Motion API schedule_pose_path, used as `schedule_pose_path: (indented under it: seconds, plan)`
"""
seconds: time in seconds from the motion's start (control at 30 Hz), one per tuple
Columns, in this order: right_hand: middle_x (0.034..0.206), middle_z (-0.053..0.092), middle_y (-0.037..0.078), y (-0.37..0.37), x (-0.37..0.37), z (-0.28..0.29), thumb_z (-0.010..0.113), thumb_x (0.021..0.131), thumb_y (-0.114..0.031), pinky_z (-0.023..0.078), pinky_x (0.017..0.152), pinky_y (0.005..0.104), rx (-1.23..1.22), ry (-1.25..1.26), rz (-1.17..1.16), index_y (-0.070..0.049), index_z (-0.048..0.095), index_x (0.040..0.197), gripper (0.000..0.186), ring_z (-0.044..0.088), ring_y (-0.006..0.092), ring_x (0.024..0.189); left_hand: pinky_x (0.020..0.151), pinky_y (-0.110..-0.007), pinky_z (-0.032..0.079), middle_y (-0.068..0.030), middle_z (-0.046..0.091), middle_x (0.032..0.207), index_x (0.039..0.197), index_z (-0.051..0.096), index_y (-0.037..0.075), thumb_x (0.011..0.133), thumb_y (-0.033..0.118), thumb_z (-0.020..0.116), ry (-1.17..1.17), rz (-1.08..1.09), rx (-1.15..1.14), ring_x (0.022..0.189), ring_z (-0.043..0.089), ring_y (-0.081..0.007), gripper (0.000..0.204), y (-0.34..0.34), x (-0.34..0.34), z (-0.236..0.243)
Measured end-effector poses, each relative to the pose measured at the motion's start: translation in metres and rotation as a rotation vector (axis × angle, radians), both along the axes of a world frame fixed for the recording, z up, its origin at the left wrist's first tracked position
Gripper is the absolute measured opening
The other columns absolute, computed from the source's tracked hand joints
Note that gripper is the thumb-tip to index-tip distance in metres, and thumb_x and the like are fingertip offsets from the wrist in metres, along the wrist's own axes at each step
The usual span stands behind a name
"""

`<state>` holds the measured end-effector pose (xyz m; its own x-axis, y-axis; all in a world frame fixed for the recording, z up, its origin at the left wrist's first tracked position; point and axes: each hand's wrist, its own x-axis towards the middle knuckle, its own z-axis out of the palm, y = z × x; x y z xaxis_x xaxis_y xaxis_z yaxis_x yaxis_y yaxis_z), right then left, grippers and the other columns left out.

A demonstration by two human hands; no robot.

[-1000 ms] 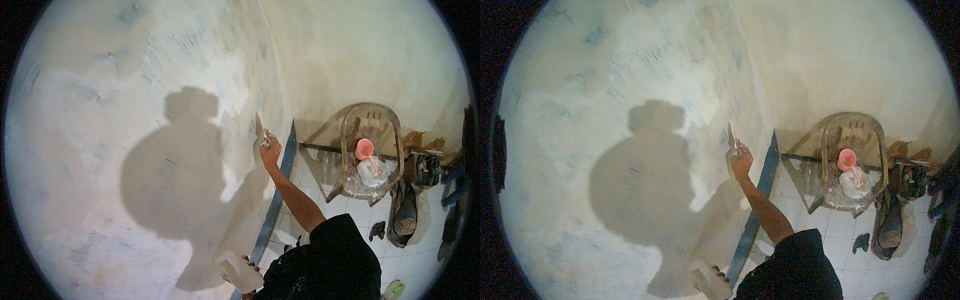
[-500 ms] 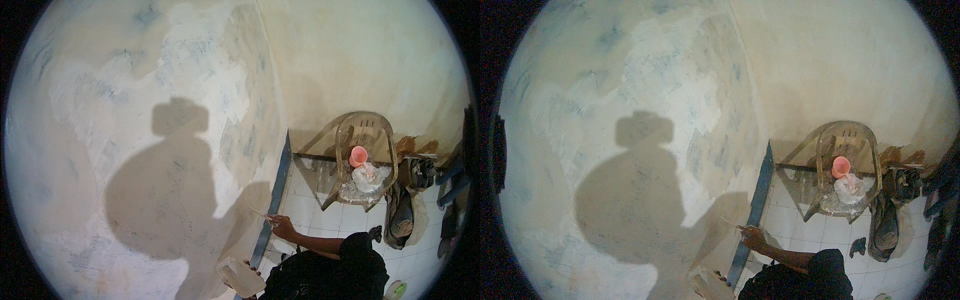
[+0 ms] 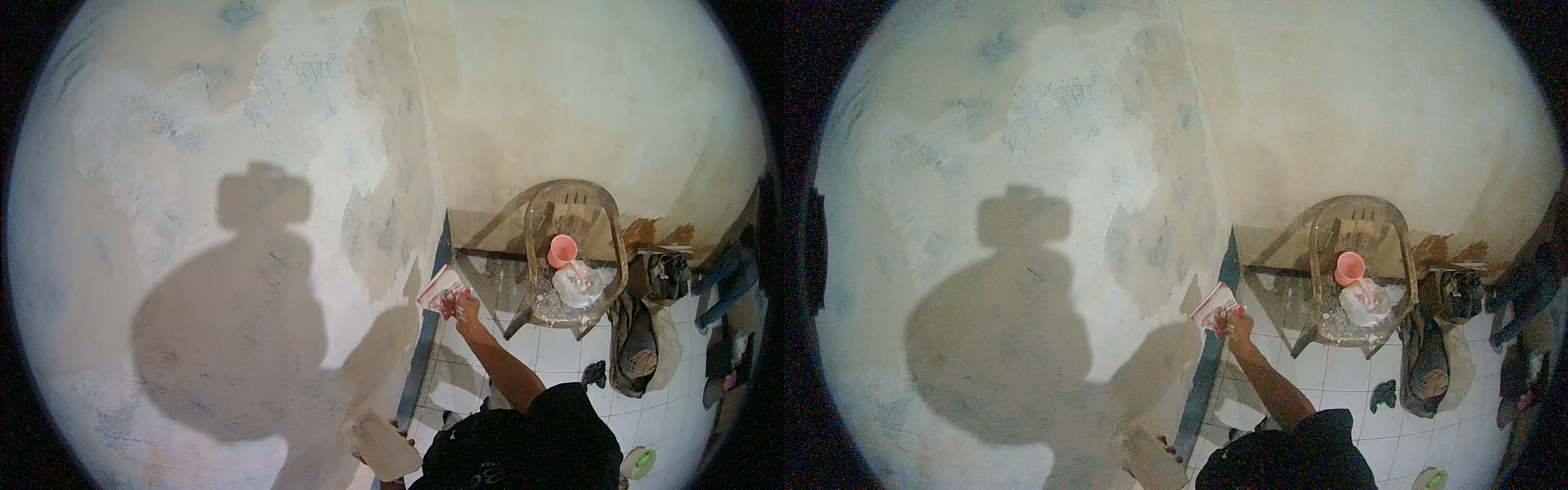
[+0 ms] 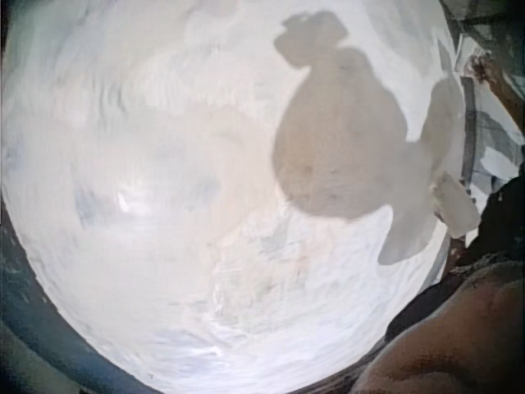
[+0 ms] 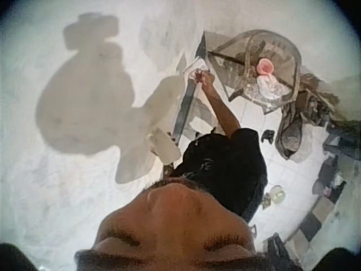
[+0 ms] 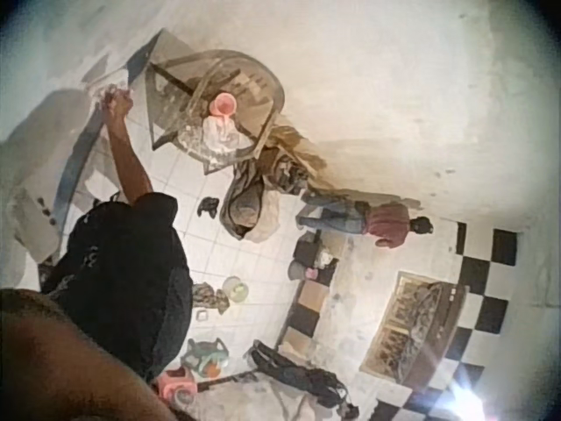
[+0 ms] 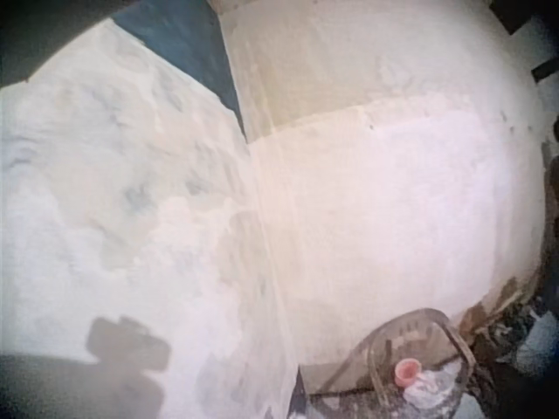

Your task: The person uses a putty knife to apply white plaster to a wall, smoothing it across the surface and picking up more plaster from a handheld tray.

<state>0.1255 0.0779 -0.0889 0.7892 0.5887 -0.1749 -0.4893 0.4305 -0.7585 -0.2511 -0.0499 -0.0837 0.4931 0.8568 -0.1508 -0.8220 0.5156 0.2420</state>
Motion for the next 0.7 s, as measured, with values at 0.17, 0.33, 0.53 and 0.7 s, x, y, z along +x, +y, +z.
schedule_pose_path:
  seconds: [0.17, 0.33, 0.53, 0.7]
  plan:
    - [0.063, 0.055, 0.007, 0.052, 0.039, -0.023, 0.056, 0.075, -0.005, 0.042, 0.04, 0.032, 0.139, 0.026, 0.123, -0.004, 0.055, 0.078, 0.004, 0.053, 0.0172, 0.048, 0.061, -0.053, 0.048, -0.0184, 0.056, 0.103, 0.127, 0.036, 0.005, 0.061, 0.084, 0.039, -0.006, 0.034, -0.106, 0.078, 0.058, -0.0352, 0.103, 0.001, 0.011, 0.024]
    - [0.063, 0.057, 0.008, 0.099, 0.044, -0.028, 0.054, 0.074, -0.005, 0.043, 0.047, 0.0319, -0.379, -0.659, -0.123, 0.0, 0.055, 0.082, 0.009, 0.055, 0.0168, 0.056, 0.058, -0.051, 0.047, -0.0154, 0.059, 0.087, 0.12, 0.041, 0.002, 0.065, 0.081, 0.037, 0.077, 0.095, -0.137, 0.071, 0.058, -0.0346, 0.096, -0.001, 0.036, 0.038]
    - [0.097, 0.055, 0.017, 0.131, -0.033, -0.026, 0.055, 0.069, -0.007, 0.042, 0.077, 0.0421, -0.639, -1.382, -0.406, -0.005, 0.048, 0.116, 0.048, 0.051, 0.0327, 0.091, 0.058, -0.051, 0.046, -0.017, 0.056, 0.097, 0.123, 0.04, 0.008, 0.07, 0.078, 0.035, 0.011, 0.235, -0.147, 0.072, 0.057, -0.0353, 0.088, -0.019, 0.063, 0.046]
    - [0.102, 0.058, 0.013, 0.063, -0.07, -0.058, 0.055, 0.068, -0.006, 0.042, 0.085, 0.0391, -0.449, -1.352, 0.076, -0.011, 0.046, 0.126, 0.059, 0.052, 0.0266, 0.101, 0.058, -0.053, 0.046, -0.0186, 0.052, 0.106, 0.125, 0.038, 0.013, 0.07, 0.078, 0.035, 0.058, 0.335, -0.09, 0.074, 0.057, -0.0365, 0.086, -0.021, 0.095, 0.06]
